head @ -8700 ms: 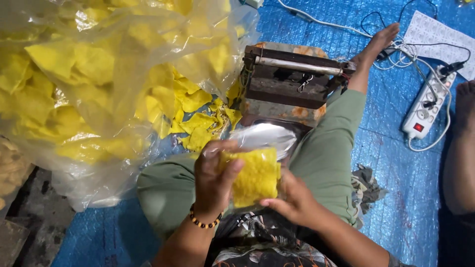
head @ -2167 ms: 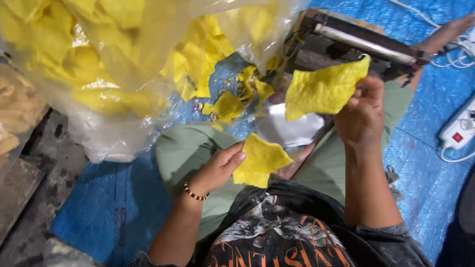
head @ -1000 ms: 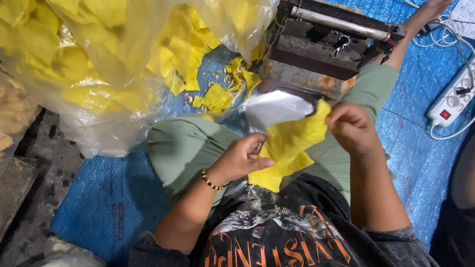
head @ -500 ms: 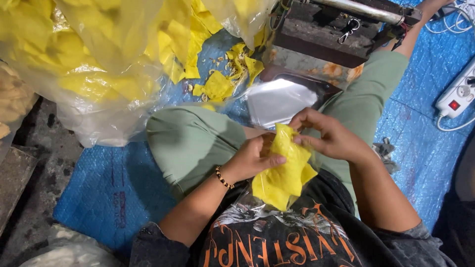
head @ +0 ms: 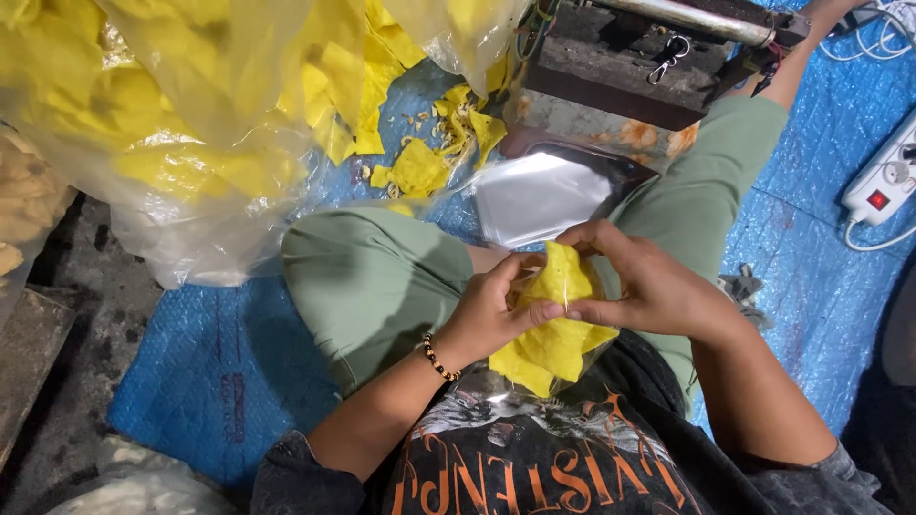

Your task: Packaging yellow foam pieces into plastic bags and sealing them with a manual heat sealer

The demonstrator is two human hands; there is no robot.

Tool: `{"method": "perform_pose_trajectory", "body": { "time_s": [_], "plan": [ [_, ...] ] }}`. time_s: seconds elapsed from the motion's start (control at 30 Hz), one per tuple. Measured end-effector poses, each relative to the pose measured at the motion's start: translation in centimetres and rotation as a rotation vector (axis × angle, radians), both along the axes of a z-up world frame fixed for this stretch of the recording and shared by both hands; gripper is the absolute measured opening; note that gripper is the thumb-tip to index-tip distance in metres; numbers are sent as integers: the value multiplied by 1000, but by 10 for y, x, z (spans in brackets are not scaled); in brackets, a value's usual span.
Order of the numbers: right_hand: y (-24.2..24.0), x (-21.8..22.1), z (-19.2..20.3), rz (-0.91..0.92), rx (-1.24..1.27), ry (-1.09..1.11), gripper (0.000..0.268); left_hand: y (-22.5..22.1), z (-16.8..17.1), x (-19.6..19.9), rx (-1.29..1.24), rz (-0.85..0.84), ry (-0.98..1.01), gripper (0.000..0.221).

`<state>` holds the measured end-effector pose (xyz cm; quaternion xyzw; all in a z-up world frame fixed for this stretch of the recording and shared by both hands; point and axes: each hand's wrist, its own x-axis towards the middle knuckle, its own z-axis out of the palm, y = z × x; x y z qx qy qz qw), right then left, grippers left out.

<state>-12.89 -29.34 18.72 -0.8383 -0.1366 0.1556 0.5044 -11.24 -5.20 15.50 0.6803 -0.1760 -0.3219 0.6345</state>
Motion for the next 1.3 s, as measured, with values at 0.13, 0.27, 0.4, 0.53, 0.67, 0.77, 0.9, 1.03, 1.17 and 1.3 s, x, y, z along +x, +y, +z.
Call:
{"method": "perform_pose_trajectory", "body": {
  "time_s": [0.13,0.27,0.4,0.53,0.67,0.77,0.9,1.03,1.17,1.3],
  "plan": [
    [1,-8,-3,-35,-123,-38,79,0,-14,-4,-11,28,-2,67],
    [10,-11,11,-96,-220,-69,78,-2,-15,1,-29,54,8,62],
    [13,-13,11,-174,-319,-125,79,-3,-28,5,-43,98,-64,53],
    [15,-15,6,-216,-331,-157,79,-6,-42,2,-43,129,-116,52],
    [11,-22,-3,-190,-173,-76,80,-6,-60,-10,-26,124,-181,50],
    [14,-25,-3,-169,-116,-26,82,-6,-60,-12,-26,100,-187,43],
    [16,-33,-2,-183,-227,-50,81,-5,-42,-12,-17,70,-163,43],
    [17,-41,2,-216,-286,-49,83,-5,-17,-9,-15,49,-173,45],
    [18,-47,0,-227,-330,-84,82,-3,-5,-10,33,37,-223,44],
    [25,-48,12,-248,-398,-71,80,-5,13,-12,116,5,-336,45]
  ]
}}
